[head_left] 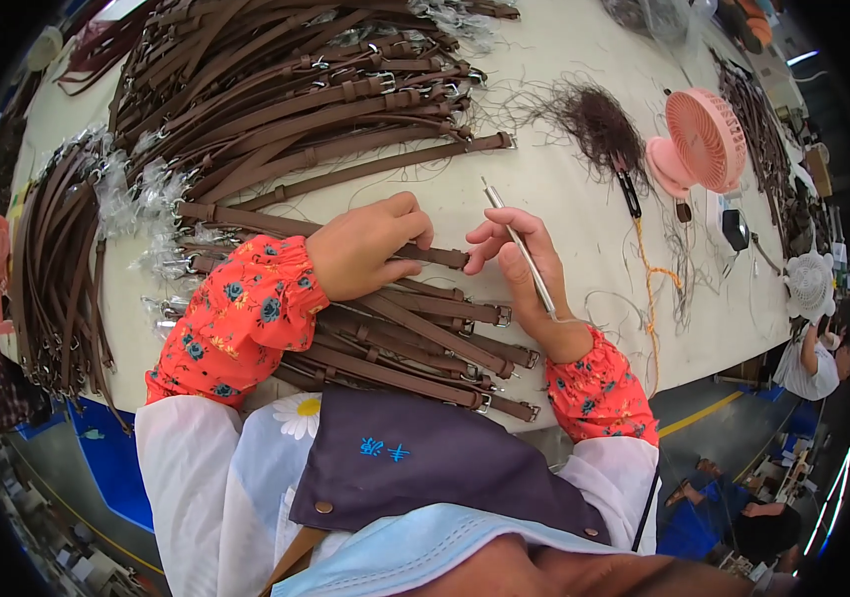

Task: Use a precision tooling knife to trim and finish small leather straps with buckles.

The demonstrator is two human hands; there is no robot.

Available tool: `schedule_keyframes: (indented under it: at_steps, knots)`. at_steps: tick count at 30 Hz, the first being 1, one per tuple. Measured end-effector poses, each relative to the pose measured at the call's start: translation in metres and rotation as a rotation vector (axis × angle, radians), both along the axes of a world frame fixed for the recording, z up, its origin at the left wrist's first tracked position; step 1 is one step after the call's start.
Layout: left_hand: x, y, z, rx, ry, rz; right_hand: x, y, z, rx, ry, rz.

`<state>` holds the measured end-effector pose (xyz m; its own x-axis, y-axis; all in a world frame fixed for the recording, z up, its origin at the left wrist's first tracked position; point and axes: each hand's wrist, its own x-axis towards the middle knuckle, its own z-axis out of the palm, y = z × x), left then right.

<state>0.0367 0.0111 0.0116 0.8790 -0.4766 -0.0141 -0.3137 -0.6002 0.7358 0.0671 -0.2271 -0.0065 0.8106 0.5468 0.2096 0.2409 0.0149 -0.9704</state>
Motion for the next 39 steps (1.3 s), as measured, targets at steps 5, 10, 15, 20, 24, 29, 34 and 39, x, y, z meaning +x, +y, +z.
schedule_keyframes:
  at_steps: [5,10,15,20,24,29,34,39]
  knots:
    - [0.001,-0.005,-0.012,-0.027,-0.103,-0.012,0.000,-0.004,0.008,0.092,0.175,0.077]
    - [0.001,-0.006,-0.013,-0.002,-0.160,-0.016,0.000,-0.008,0.005,0.022,0.315,0.167]
    - [0.002,-0.006,-0.009,-0.045,-0.075,0.036,-0.001,-0.005,0.009,0.004,0.313,0.156]
    - [0.004,-0.006,-0.008,-0.096,-0.017,0.062,-0.002,-0.005,0.008,-0.042,0.361,0.157]
    - [0.004,-0.005,-0.006,-0.114,-0.002,0.062,-0.002,-0.004,0.009,-0.047,0.360,0.160]
    - [0.004,-0.005,-0.008,-0.120,-0.012,0.060,-0.003,-0.004,0.009,-0.068,0.377,0.149]
    - [0.004,-0.004,-0.010,-0.123,-0.045,0.065,-0.002,-0.004,0.008,-0.075,0.367,0.156]
    - [0.004,-0.005,-0.009,-0.122,-0.050,0.065,-0.003,-0.003,0.009,-0.079,0.369,0.147]
